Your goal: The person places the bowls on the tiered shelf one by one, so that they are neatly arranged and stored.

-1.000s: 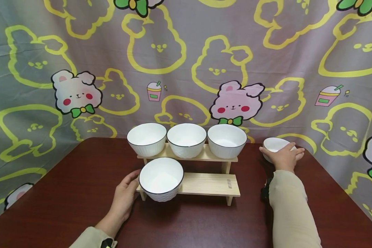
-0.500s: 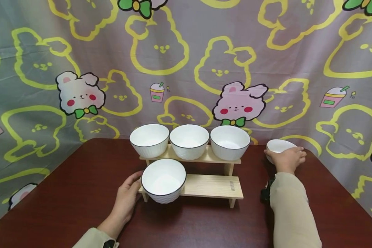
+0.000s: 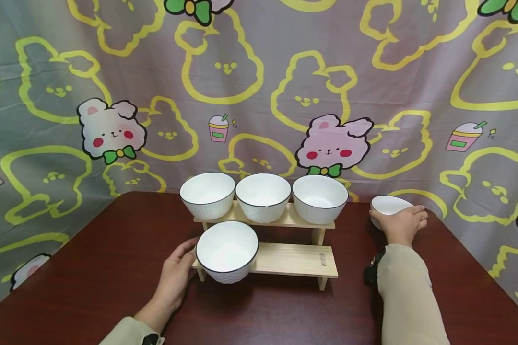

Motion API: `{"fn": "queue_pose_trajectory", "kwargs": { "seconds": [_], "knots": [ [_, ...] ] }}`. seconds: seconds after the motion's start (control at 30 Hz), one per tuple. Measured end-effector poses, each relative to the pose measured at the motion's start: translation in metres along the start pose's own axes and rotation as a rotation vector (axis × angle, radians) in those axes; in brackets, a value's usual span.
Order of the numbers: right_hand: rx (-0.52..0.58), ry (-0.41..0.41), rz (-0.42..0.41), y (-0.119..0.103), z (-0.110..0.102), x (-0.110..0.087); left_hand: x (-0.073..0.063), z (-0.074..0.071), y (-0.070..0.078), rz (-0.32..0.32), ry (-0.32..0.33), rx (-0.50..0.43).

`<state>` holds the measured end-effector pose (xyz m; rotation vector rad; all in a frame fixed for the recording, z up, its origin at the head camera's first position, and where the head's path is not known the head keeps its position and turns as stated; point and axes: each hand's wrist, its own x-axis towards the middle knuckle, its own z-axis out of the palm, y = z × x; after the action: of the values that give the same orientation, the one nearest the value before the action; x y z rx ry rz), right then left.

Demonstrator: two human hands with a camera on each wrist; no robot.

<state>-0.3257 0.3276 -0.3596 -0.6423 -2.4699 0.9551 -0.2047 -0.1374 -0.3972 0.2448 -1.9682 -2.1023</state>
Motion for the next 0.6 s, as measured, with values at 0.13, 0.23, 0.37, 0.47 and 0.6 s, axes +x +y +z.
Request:
{"fn": "queue_pose_trajectory", "kwargs": {
  "seconds": [0.13,0.23,0.37,0.47,0.6],
  "knots": [
    [-0.001,0.013,-0.02,-0.001,-0.003,0.001,0.0,0.0,-0.001,0.001,-0.003,-0.004],
    [-0.004,0.019,-0.026,-0.002,-0.008,0.001,0.0,-0.001,-0.001,0.004,-0.005,-0.003],
    [-0.001,0.035,-0.038,-0.004,-0.014,0.001,0.0,-0.001,-0.001,0.01,-0.011,0.011],
    [-0.002,0.038,-0.052,-0.006,-0.018,0.001,0.0,-0.001,0.0,0.011,-0.009,0.027],
    [-0.004,0.026,-0.063,-0.01,-0.024,-0.001,-0.001,-0.001,0.001,0.007,-0.009,0.034]
  ]
}}
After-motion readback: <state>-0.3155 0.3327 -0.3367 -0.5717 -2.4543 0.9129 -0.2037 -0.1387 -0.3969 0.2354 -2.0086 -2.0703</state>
